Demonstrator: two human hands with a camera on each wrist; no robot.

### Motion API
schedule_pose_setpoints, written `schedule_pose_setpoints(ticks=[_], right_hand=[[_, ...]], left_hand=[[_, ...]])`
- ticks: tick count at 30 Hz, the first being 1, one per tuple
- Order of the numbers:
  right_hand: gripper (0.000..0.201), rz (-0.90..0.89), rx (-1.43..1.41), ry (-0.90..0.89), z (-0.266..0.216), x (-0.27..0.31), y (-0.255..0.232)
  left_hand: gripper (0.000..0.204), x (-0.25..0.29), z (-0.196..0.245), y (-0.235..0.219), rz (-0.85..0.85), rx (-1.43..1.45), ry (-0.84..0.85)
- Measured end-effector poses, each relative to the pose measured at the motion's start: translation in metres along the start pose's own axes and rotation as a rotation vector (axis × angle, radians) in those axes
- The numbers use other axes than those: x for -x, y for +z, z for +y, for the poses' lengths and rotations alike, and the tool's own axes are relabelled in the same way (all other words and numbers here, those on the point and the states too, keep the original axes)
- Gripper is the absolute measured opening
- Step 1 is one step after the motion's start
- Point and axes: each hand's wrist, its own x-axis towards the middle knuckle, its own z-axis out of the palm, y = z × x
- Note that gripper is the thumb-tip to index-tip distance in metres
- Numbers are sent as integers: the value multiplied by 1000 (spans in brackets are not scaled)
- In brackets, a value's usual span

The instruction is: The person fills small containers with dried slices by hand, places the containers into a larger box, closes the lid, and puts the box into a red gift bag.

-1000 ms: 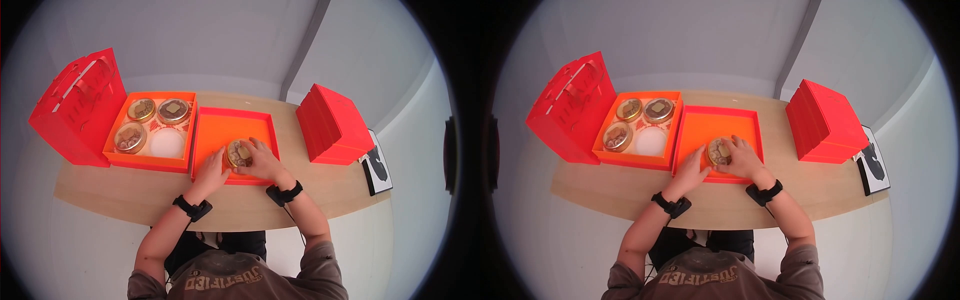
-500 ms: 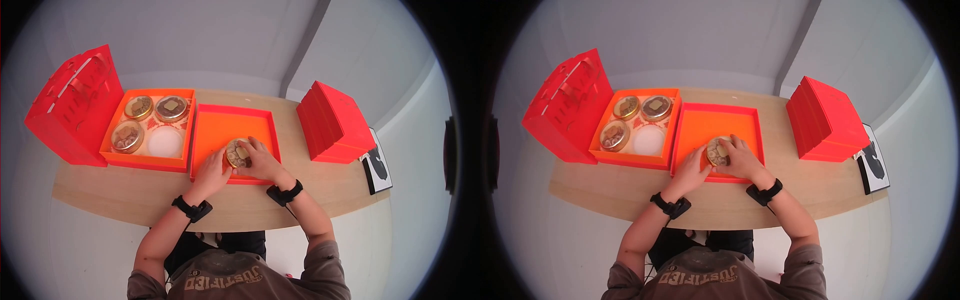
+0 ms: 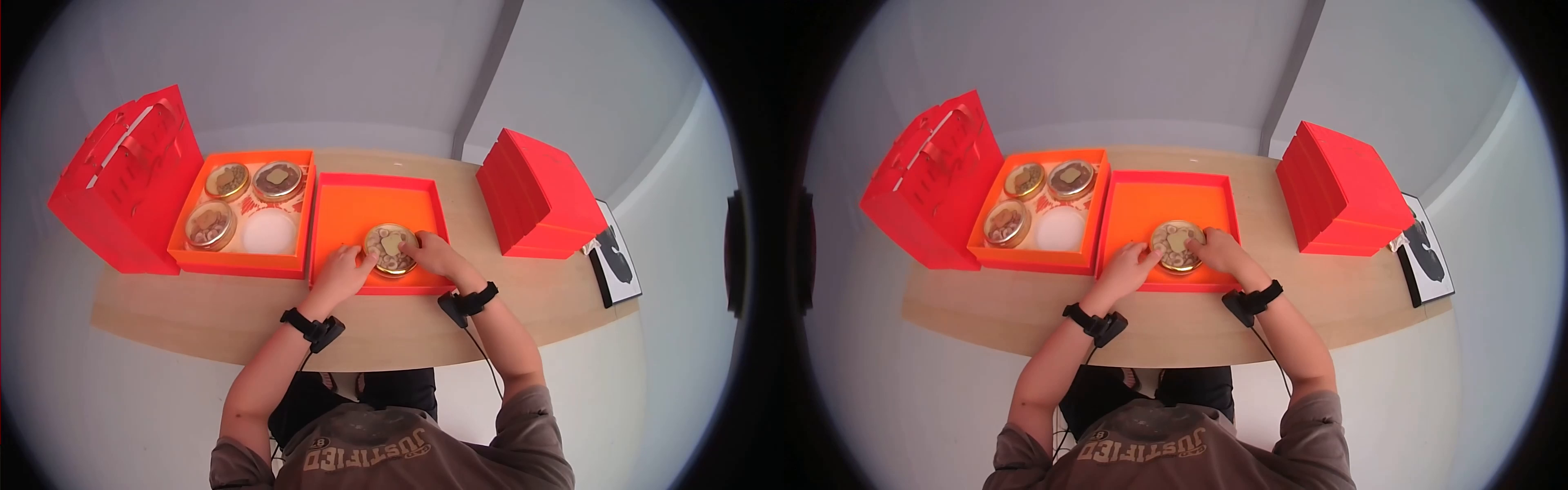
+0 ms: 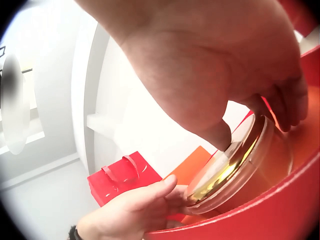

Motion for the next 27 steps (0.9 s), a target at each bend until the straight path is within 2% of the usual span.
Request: schedule_pose_setpoints(ticks=[2,4,6,7,9,10,11,12,13,17,23,25,27], right_hand=[[60,39,-6,-20,2,0,1],[64,26,-192,-30,2,2,-2],[67,22,-294,-35,-1,6,-1],[71,17,-395,-38,-3,8,-1],[72,13,-473,-49,-9,10,-2],[73,10,-551,-56,-12,11,-2],[73,11,-553,-58,-23,18,-4],[70,-79,-753,-70,-34,28,-7],[68,-170,-952,-82,-43,35,-10],[63,-121,-875,-81,-52,42,-8],[63,-114,-926,-234,-70,55,7],[61,-14,-900,-245,-78,64,10],[61,-73,-902,-271,-66,57,7]], left_hand=[[67,3,3,6,49,4,24],[65,3,0,13,100,10,46],[66,-3,-9,20,254,132,248],[66,-1,-2,16,258,130,249],[67,6,25,-3,149,704,15],[67,10,33,-13,151,702,18],[67,14,39,-22,79,860,-31],[67,17,43,-29,4,1017,-83],[67,20,46,-34,4,1014,-82],[66,31,52,-48,3,1046,-92],[72,46,57,-58,107,993,-46],[71,52,61,-68,75,1008,-11],[70,54,56,-83,116,994,-15]])
